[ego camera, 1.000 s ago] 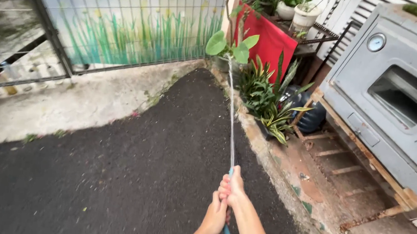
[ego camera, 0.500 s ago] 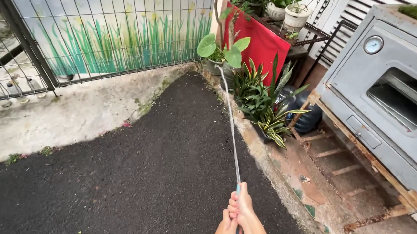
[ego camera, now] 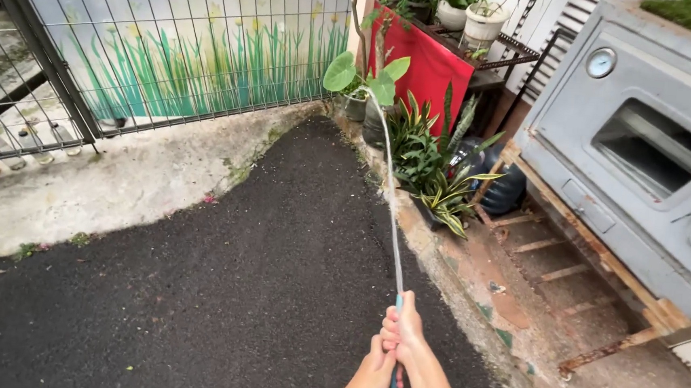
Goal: Watering plants in a garden using a hose.
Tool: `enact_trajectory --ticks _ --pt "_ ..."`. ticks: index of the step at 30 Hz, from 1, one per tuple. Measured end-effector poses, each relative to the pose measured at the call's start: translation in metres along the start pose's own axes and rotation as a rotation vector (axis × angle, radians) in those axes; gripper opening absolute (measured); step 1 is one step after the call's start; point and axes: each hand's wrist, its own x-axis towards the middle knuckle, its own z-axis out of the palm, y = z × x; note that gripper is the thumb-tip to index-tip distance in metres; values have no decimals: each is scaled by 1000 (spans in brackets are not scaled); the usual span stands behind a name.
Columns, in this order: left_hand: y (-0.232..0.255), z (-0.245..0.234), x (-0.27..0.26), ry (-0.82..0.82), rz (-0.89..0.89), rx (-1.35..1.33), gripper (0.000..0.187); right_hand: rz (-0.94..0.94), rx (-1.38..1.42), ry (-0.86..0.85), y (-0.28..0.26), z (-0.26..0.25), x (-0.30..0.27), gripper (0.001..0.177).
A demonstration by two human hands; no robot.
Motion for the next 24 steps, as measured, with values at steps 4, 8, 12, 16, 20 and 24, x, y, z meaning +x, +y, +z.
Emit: enact_trajectory --ticks 4,8,12,16,20,24 --pt "-13 50 -11 51 20 25 19 46 -22 -23 8 -55 -11 65" --pt "-37 100 -21 79 41 -12 16 42 -39 -49 -2 -93 -34 67" --pt "-42 131 -24 103 23 -32 15 61 -22 -65 -12 -117 -55 64" --pt "-51 147 -27 120 38 14 16 68 -39 -30 -11 -129 -64 66" --pt "-18 152 -37 126 8 1 17 62 -35 -70 -17 -125 -71 62" --pt "-12 149 -38 141 1 59 19 74 -26 -74 -21 -118 -74 64"
